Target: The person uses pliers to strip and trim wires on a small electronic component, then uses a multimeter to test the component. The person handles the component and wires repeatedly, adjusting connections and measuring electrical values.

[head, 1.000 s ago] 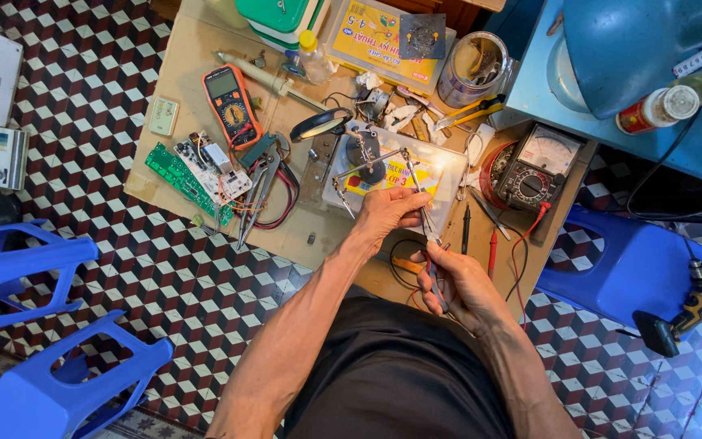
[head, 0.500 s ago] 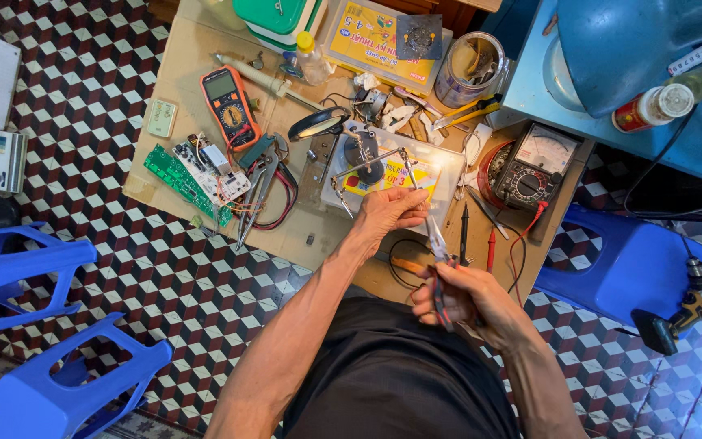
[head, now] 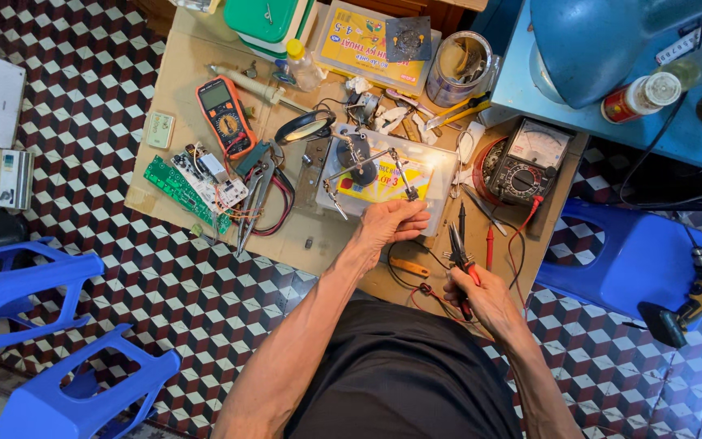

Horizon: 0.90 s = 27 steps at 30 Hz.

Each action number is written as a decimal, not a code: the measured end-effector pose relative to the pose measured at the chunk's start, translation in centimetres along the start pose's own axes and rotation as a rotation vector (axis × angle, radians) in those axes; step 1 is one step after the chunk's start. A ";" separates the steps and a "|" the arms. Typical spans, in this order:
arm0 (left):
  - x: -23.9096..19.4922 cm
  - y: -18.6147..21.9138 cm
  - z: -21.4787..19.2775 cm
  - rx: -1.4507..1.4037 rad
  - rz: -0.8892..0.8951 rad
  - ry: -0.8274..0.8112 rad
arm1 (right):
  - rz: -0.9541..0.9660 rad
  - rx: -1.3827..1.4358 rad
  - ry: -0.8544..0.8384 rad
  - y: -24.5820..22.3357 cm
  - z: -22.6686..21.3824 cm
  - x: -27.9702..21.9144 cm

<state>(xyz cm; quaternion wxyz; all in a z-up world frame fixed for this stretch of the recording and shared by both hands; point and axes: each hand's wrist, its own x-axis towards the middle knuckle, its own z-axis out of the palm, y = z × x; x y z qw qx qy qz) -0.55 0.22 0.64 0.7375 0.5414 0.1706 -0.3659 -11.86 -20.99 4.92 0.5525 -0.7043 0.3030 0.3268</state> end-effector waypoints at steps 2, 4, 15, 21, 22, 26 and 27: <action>0.2 -0.1 0.0 -0.056 -0.020 0.008 | -0.027 -0.074 0.026 1.2 0.1 0.7; 0.4 -0.1 0.1 -0.094 -0.035 0.007 | -0.024 -0.159 0.064 2.6 0.0 1.5; -0.6 0.8 0.5 -0.069 -0.042 0.017 | -0.011 -0.467 0.146 3.5 -2.8 1.7; -0.1 0.3 -1.3 -0.150 0.024 -0.002 | -0.265 -0.697 -0.033 -4.1 -5.2 2.9; 0.2 0.2 -1.4 -0.150 0.041 0.004 | -0.293 -0.766 -0.054 -5.5 -5.6 3.6; 0.9 -0.1 -1.5 -0.106 0.071 0.042 | -0.700 -1.097 -0.103 -10.8 -6.8 5.7; 0.9 -0.2 -1.4 -0.084 0.069 0.054 | -0.732 -1.167 -0.120 -12.1 -6.7 5.9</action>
